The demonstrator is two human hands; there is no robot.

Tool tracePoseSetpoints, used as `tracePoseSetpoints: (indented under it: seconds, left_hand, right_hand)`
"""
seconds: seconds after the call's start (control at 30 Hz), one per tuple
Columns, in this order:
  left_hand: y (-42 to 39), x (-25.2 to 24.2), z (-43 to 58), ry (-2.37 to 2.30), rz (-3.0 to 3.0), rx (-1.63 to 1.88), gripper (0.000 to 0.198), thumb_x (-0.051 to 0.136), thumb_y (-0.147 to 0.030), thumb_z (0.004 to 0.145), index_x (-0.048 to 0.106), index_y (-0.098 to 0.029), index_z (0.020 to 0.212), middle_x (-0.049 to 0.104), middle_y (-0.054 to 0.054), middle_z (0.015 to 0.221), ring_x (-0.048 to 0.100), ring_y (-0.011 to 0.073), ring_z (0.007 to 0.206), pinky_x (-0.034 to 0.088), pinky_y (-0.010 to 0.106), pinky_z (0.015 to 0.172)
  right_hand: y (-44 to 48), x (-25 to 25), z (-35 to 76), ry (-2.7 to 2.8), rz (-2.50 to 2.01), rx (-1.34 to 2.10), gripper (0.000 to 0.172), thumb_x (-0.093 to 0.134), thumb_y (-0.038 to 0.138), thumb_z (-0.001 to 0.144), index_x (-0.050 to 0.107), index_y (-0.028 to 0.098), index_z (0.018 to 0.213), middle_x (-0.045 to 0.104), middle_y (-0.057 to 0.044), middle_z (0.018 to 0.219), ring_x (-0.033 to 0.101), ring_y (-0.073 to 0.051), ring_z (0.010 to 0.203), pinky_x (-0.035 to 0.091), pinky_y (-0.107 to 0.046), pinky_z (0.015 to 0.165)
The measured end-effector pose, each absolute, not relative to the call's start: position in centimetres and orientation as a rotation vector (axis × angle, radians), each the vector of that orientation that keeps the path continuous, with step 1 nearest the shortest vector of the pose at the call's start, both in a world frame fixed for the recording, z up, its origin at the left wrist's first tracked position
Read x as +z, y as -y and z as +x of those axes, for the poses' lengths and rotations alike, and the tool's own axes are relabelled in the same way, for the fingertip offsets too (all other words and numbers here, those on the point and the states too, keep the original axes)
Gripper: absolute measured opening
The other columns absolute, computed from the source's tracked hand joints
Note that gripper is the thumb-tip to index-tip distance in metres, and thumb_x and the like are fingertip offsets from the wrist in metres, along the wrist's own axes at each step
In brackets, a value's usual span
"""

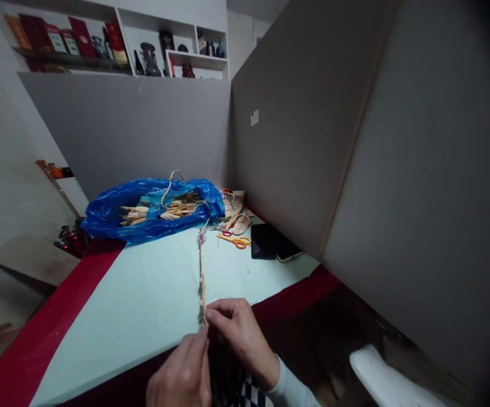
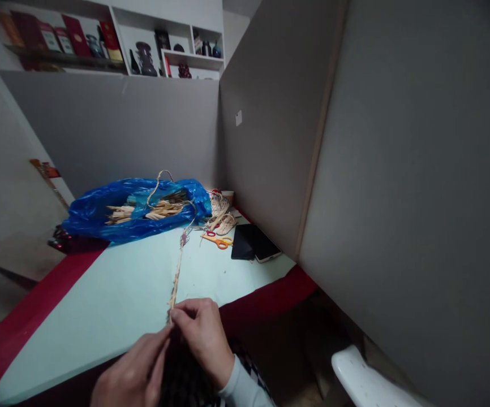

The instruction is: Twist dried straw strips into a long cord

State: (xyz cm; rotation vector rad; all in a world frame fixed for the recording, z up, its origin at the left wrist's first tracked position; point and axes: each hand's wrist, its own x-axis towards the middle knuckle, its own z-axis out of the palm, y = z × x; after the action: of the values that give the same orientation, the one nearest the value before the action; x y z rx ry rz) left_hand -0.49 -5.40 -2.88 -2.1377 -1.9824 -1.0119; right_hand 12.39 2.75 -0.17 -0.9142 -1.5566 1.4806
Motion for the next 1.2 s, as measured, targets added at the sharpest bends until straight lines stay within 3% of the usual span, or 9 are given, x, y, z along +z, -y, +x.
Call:
tracePoseSetpoints:
  seconds: [0.1,0.23,0.33,0.47,0.57,0.63,0.8,1.03,1.2]
  left_hand:
    - [5.8,-4.2,0.7,1.997,-2.130,-1.048,0.042,0.045,-0.014,0.086,0.067,-0.019,0.121,0.074,0.014,0.111,0.072,0.0268,0.092,0.055,0.028,0.069]
    - [5.5,-1.9,-0.5,2.131,-2.152,-1.340,0.026,0.056,-0.027,0.084,0.075,-0.030,0.102,0.076,0.008,0.098,0.071,0.0278,0.087,0.053,0.032,0.077]
    - [4.2,0.8,-1.7,2.462,-1.982,-1.533,0.020,0.062,-0.037,0.081,0.074,-0.028,0.094,0.074,0.007,0.099,0.068,0.0282,0.092,0.050,0.034,0.083]
    - [1.9,2.2,-1.0,2.781,-2.059,-2.068,0.032,0.064,-0.044,0.079,0.068,-0.019,0.100,0.071,0.005,0.081,0.067,0.0219,0.076,0.052,0.030,0.070]
    - [1.0,1.6,0.2,2.844,-2.057,-2.422,0.032,0.069,-0.044,0.075,0.066,-0.017,0.091,0.056,-0.004,0.058,0.051,0.0103,0.048,0.037,0.019,0.045]
    - [0.8,0.9,0.5,2.910,-1.957,-2.547,0.032,0.072,-0.044,0.072,0.066,-0.016,0.085,0.052,-0.006,0.056,0.042,0.0064,0.044,0.027,0.016,0.043]
    - [0.7,-0.5,0.1,2.867,-1.914,-2.628,0.030,0.077,-0.037,0.068,0.073,-0.013,0.085,0.059,-0.002,0.059,0.046,0.0090,0.051,0.033,0.019,0.048]
    - [1.5,-0.2,0.6,2.766,-1.747,-2.518,0.023,0.078,-0.035,0.067,0.076,-0.014,0.077,0.067,0.000,0.061,0.059,0.0161,0.064,0.045,0.023,0.060]
    - [2.0,-0.3,0.4,2.939,-1.457,-2.806,0.032,0.080,-0.038,0.065,0.074,-0.014,0.085,0.071,0.002,0.066,0.059,0.0105,0.055,0.041,0.017,0.050]
  right_hand:
    - [-3.2,-0.5,12.7,1.471,-0.868,1.664,0.028,0.064,0.036,0.078,0.071,0.009,0.073,0.062,-0.003,0.062,0.047,-0.010,0.054,0.036,-0.021,0.052]
    - [-3.5,-0.7,13.4,1.440,-0.857,1.702,0.034,0.070,0.042,0.074,0.069,0.009,0.071,0.062,-0.003,0.063,0.045,-0.009,0.054,0.034,-0.021,0.052]
    - [-3.6,-1.0,13.7,1.348,-0.785,1.846,0.039,0.073,0.048,0.071,0.069,0.009,0.075,0.062,-0.002,0.065,0.040,-0.006,0.050,0.030,-0.020,0.050]
    - [-3.6,-1.3,13.7,1.202,-0.610,2.006,0.046,0.077,0.052,0.067,0.069,0.010,0.085,0.062,-0.002,0.069,0.054,-0.010,0.057,0.042,-0.022,0.060]
    - [-3.6,-1.3,13.8,1.256,-0.607,1.969,0.052,0.074,0.056,0.069,0.069,0.009,0.091,0.062,-0.002,0.068,0.056,-0.011,0.058,0.043,-0.024,0.060]
    - [-3.6,-1.0,14.1,1.390,-0.677,1.835,0.049,0.070,0.055,0.074,0.070,0.009,0.091,0.064,-0.003,0.069,0.057,-0.013,0.061,0.042,-0.023,0.060]
    - [-2.8,-0.1,14.9,1.899,-0.914,1.172,0.027,0.053,0.032,0.092,0.071,0.014,0.083,0.069,-0.005,0.076,0.062,-0.016,0.073,0.042,-0.026,0.068]
    - [0.6,-1.1,13.9,2.203,-1.095,0.247,0.023,0.041,0.017,0.097,0.063,0.017,0.090,0.063,-0.005,0.078,0.057,-0.016,0.065,0.033,-0.027,0.056]
    - [1.9,-2.0,13.5,2.209,-0.907,-0.054,0.023,0.040,0.009,0.095,0.062,0.013,0.100,0.065,-0.008,0.080,0.057,-0.019,0.068,0.036,-0.031,0.059]
